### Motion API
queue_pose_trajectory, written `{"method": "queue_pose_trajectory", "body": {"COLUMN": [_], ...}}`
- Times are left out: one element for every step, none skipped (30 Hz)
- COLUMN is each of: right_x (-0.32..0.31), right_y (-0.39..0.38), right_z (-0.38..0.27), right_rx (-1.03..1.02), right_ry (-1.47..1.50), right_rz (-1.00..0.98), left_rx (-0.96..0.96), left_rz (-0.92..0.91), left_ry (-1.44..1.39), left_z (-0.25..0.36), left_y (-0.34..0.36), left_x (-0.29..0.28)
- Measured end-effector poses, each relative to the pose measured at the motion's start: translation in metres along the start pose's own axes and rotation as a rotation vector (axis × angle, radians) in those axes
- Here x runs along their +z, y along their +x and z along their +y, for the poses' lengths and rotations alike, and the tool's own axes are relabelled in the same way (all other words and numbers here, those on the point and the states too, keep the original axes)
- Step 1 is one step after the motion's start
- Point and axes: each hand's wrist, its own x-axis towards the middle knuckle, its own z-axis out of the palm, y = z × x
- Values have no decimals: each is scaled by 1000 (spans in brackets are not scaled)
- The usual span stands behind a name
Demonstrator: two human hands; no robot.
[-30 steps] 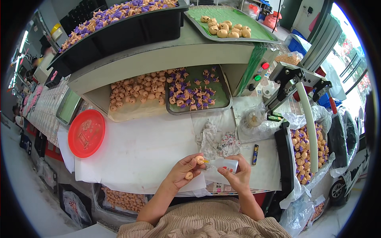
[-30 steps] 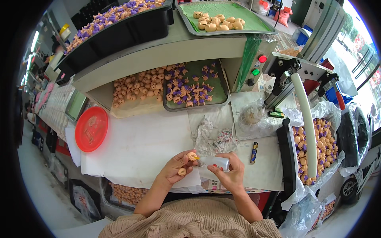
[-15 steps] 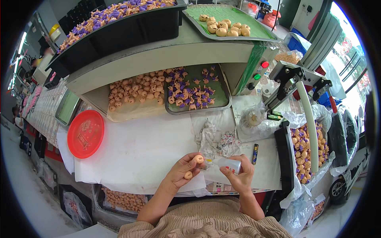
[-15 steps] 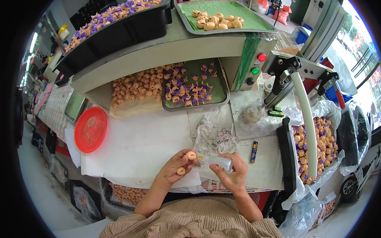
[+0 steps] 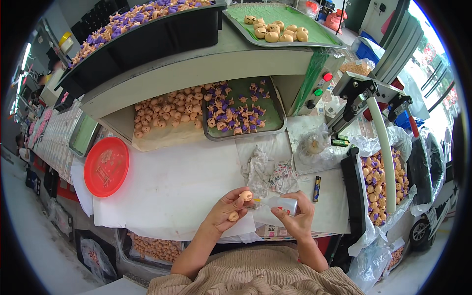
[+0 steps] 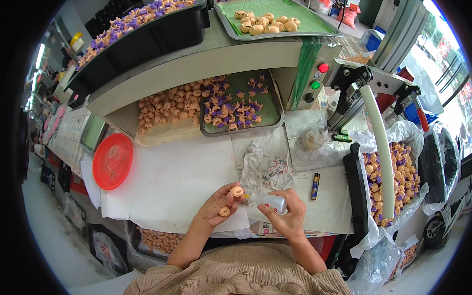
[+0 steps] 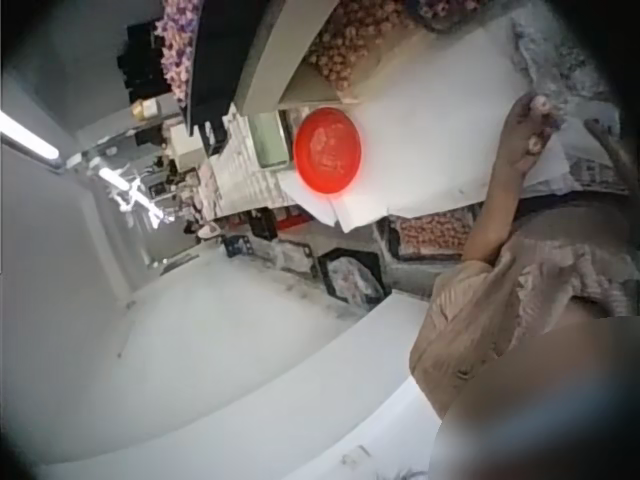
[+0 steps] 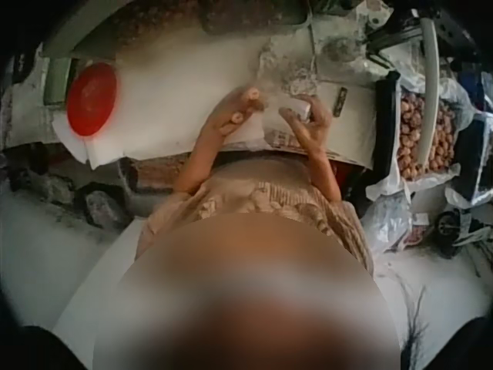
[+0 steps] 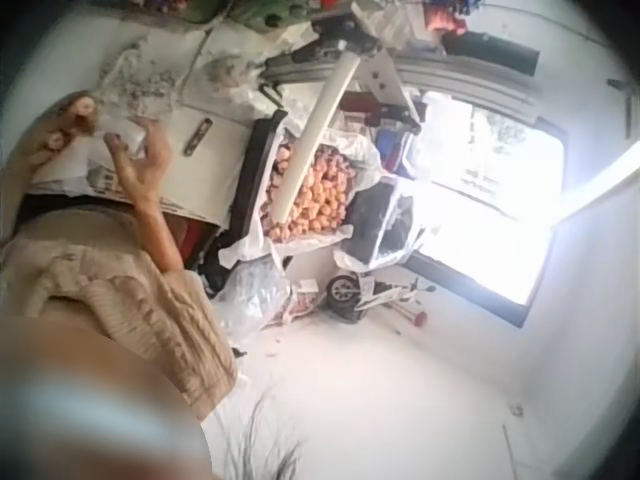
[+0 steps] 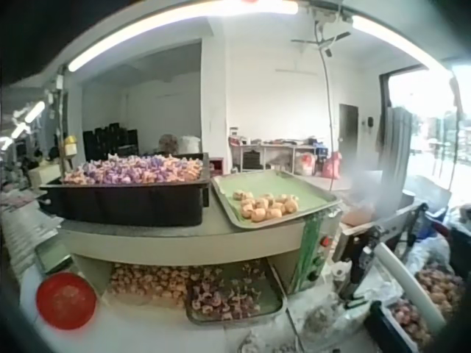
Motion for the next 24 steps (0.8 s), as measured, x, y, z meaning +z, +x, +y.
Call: {"method": "queue_pose_trajectory", "body": {"right_x": [-1,-2,-3,-3,-2,-2,-1,-1,-1,-1,-2,-3,-3,-3,-2,-1,0,0,-1,0,1,2,2,3], "right_y": [0,1,1,1,1,1,1,1,1,1,1,1,0,1,1,1,1,1,0,-1,-1,-1,-1,-1], "right_z": [0,0,1,2,4,4,4,5,5,5,3,3,4,7,8,10,10,10,9,9,9,9,9,9], "right_rx": [3,6,6,16,26,27,19,12,12,33,52,49,36,24,24,34,44,43,68,93,93,105,119,119], "right_ry": [-11,-20,-20,-13,-5,-4,-2,0,2,23,39,38,57,81,82,100,118,119,105,96,97,90,81,81], "right_rz": [2,3,4,8,11,10,13,15,15,23,35,38,64,87,87,81,75,75,44,6,5,4,6,6], "left_rx": [-3,-3,-3,-4,-4,-4,-5,-5,-6,-7,-7,-21,-34,-33,-37,-41,-40,-43,-51,-49,-54,-60,-60,-66], "left_rz": [11,11,4,-4,-3,1,6,7,5,4,-1,5,10,11,5,-2,-2,-3,-8,-7,-3,1,0,-2], "left_ry": [4,4,3,2,2,10,19,19,5,-10,-9,-34,-60,-59,-78,-97,-97,-102,-108,-108,-111,-114,-114,-121], "left_z": [0,0,0,1,1,1,1,1,2,2,2,3,4,5,6,7,7,7,7,7,7,7,8,8], "left_y": [0,0,0,0,0,0,0,0,0,-1,-1,-2,-3,-3,-4,-4,-4,-4,-3,-3,-4,-4,-4,-4], "left_x": [1,1,2,3,3,3,3,3,2,1,2,3,4,4,4,5,4,4,5,4,3,2,2,2]}}
